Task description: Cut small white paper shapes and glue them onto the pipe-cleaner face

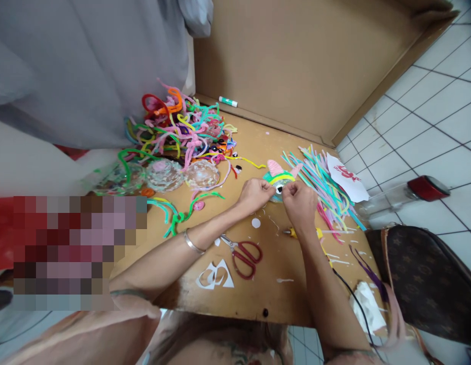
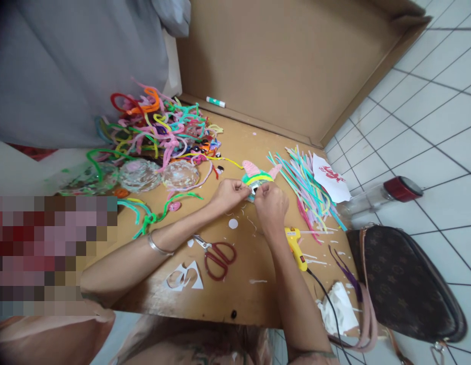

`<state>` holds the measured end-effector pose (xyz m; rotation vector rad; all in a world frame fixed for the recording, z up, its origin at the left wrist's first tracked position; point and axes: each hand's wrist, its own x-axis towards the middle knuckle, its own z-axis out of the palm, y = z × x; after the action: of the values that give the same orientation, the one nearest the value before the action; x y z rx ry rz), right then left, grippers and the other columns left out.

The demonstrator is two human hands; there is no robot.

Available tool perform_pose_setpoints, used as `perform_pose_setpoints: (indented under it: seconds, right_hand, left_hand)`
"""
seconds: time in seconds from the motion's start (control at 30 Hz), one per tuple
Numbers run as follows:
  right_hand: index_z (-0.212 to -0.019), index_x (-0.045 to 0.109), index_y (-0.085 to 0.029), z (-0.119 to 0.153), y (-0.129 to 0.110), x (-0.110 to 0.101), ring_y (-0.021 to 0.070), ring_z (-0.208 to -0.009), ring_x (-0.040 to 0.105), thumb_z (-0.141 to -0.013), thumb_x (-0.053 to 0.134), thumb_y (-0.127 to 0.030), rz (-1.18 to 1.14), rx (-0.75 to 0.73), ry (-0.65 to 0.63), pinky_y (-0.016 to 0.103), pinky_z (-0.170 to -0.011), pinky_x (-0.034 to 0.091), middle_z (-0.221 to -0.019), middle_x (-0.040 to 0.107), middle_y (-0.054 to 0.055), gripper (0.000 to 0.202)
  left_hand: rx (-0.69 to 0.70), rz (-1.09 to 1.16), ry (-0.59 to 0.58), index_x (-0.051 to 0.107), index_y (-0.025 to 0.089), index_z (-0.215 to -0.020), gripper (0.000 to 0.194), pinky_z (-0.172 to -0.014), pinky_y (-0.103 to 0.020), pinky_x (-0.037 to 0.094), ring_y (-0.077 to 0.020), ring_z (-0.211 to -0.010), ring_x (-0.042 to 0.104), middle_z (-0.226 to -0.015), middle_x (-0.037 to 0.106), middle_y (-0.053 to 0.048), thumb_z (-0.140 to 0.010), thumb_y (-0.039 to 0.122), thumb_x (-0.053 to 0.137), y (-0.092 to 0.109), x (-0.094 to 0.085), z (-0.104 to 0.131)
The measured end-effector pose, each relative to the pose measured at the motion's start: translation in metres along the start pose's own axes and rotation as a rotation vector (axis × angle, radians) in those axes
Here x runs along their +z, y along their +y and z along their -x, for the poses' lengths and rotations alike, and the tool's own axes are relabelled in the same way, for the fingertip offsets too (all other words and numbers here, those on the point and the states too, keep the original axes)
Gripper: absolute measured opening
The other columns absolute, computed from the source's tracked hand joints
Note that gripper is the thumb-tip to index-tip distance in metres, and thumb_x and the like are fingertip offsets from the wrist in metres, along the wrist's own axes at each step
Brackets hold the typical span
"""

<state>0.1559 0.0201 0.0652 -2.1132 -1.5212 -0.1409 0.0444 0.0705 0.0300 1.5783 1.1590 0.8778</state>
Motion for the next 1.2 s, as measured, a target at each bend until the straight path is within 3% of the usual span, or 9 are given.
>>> perform_pose_setpoints:
  seconds: [0.4, 0.63, 0.93, 1.2]
  right_hand:
    - [-0.066, 0.068, -0.015, 0.008, 0.002, -0.002, 0.0194, -0.061, 0.058, -0.074, 0.053, -0.021, -0.068, 0.02, 0.017, 0.029, -0.06, 0.035, -0.064, 0.067, 0.007, 0.018]
    - [-0.063, 0.067, -0.016, 0.01, 0.004, -0.001, 0.0185, -0.054, 0.056, -0.07, 0.053, -0.023, -0.13, 0.075, 0.074, 0.029, -0.058, 0.037, -0.057, 0.065, 0.004, 0.017]
    - [-0.066, 0.065, -0.017, 0.01, 0.011, 0.003, 0.0176, -0.052, 0.058, -0.07, 0.053, -0.023, -0.272, 0.099, 0.025, 0.027, -0.057, 0.042, -0.056, 0.065, 0.003, 0.014]
    - [-0.075, 0.067, -0.015, 0.01, 0.017, 0.009, 0.0198, -0.059, 0.063, -0.07, 0.055, -0.023, -0.361, 0.122, 0.026, 0.029, -0.06, 0.045, -0.064, 0.069, 0.006, 0.015]
  left_hand:
    - [-0.011, -0.029, -0.052, 0.06, 0.014, -0.05, 0.027, -0.044, -0.021, 0.027, -0.0081, -0.042, 0.039, -0.042, 0.048, 0.002, -0.072, 0.029, 0.055, 0.003, 0.001, 0.004]
    - [0.021, -0.046, -0.027, 0.06, 0.013, -0.051, 0.024, -0.043, -0.021, 0.023, -0.0071, -0.043, 0.035, -0.042, 0.043, 0.003, -0.07, 0.027, 0.056, 0.002, 0.004, 0.005]
    - [0.05, -0.029, -0.009, 0.062, 0.014, -0.059, 0.012, -0.053, -0.02, 0.036, -0.0097, -0.053, 0.048, -0.053, 0.055, 0.001, -0.067, 0.022, 0.057, 0.002, 0.005, 0.006]
    - [0.06, 0.014, -0.02, 0.061, 0.014, -0.066, 0.007, -0.056, -0.02, 0.039, -0.0088, -0.054, 0.05, -0.061, 0.06, 0.0, -0.068, 0.02, 0.058, 0.001, 0.005, 0.007]
